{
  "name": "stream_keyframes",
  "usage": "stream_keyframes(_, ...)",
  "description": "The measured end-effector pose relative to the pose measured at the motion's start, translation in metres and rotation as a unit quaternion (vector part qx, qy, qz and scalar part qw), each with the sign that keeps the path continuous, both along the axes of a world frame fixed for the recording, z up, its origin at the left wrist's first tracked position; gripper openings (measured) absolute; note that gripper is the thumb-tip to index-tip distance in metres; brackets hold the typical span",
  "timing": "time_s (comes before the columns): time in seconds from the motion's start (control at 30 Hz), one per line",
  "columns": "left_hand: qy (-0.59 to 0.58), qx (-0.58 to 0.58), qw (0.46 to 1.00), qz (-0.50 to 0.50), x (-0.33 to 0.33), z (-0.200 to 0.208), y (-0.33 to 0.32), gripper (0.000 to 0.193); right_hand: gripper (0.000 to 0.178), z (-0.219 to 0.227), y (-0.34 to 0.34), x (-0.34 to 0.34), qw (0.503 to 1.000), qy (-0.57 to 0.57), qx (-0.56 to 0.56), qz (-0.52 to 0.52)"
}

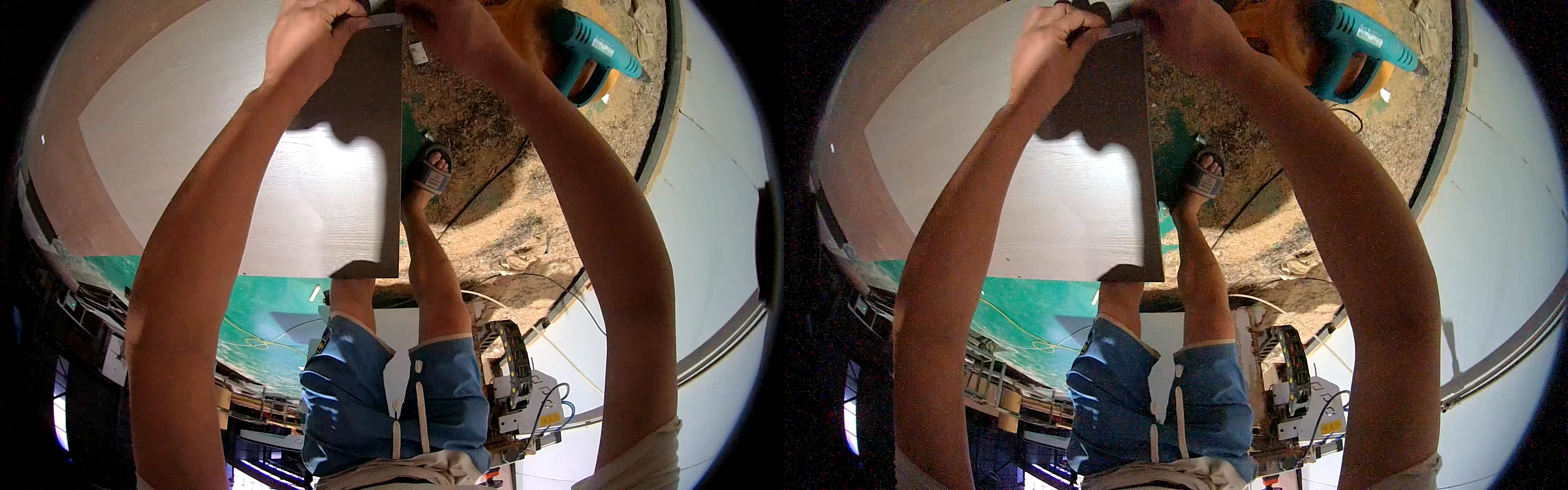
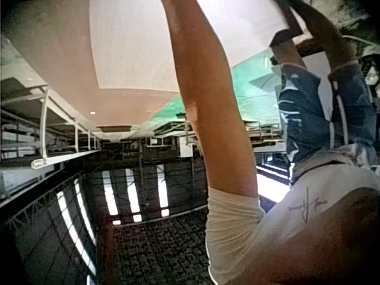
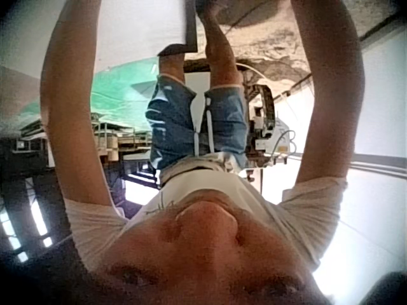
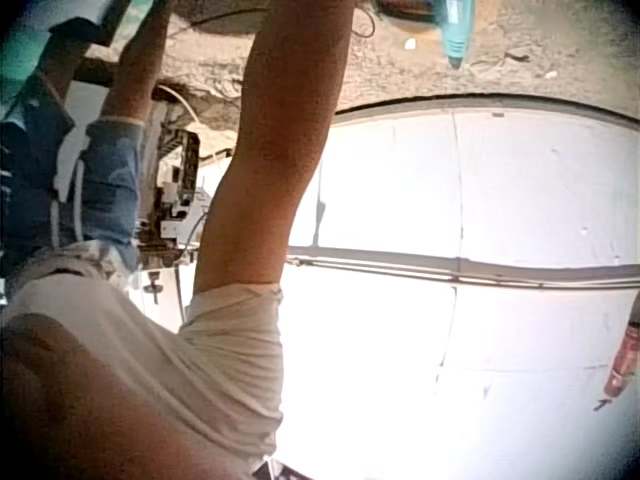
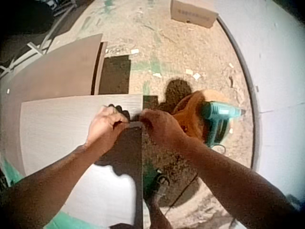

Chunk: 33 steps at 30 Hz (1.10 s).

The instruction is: The person prepares a large flat panel by using a yellow air blower to clean its surface. They then use a blue heat gun to apply heat to the panel's edge and use a scraper to remove a sticker. Finally, they attach a small metal bracket to the panel.

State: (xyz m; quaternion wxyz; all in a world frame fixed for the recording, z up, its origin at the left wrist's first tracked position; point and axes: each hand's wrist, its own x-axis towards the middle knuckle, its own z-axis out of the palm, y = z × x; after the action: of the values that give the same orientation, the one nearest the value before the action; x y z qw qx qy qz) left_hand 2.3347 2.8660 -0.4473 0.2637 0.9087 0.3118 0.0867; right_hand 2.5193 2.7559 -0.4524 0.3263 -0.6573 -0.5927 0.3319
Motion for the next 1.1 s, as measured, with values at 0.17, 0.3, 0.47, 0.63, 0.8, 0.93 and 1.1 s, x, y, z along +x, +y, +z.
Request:
stream_keyframes(0.17,-0.001,0.017,1.000,0.010,-0.003,0.001,-0.008,0.007,0.017,-0.009,-0.006,-0.003,0.999,-0.047,-0.004,-0.009)
stream_keyframes(0.3,0.022,0.000,1.000,0.005,0.000,0.003,-0.004,0.007,0.015,0.000,0.001,0.004,0.998,-0.057,-0.004,0.003)
stream_keyframes(0.47,-0.003,0.000,1.000,0.011,0.001,0.002,0.002,0.006,0.017,0.002,0.010,0.006,1.000,0.000,-0.013,-0.010)
stream_keyframes(0.63,0.003,0.009,1.000,0.011,0.002,0.005,-0.003,0.007,0.020,-0.012,-0.001,0.004,0.996,-0.091,0.018,-0.006)
stream_keyframes(0.8,0.006,0.003,1.000,0.003,-0.001,0.007,-0.003,0.007,0.018,-0.015,0.000,0.004,0.991,-0.121,0.053,0.026)
stream_keyframes(0.93,-0.021,0.010,0.999,0.027,0.001,-0.002,0.005,0.008,0.013,0.011,0.022,0.006,0.997,-0.065,-0.030,0.000)
stream_keyframes(1.1,-0.018,-0.002,0.999,0.040,0.003,-0.003,0.003,0.009,0.011,0.003,0.016,0.009,0.995,-0.100,0.014,0.025)
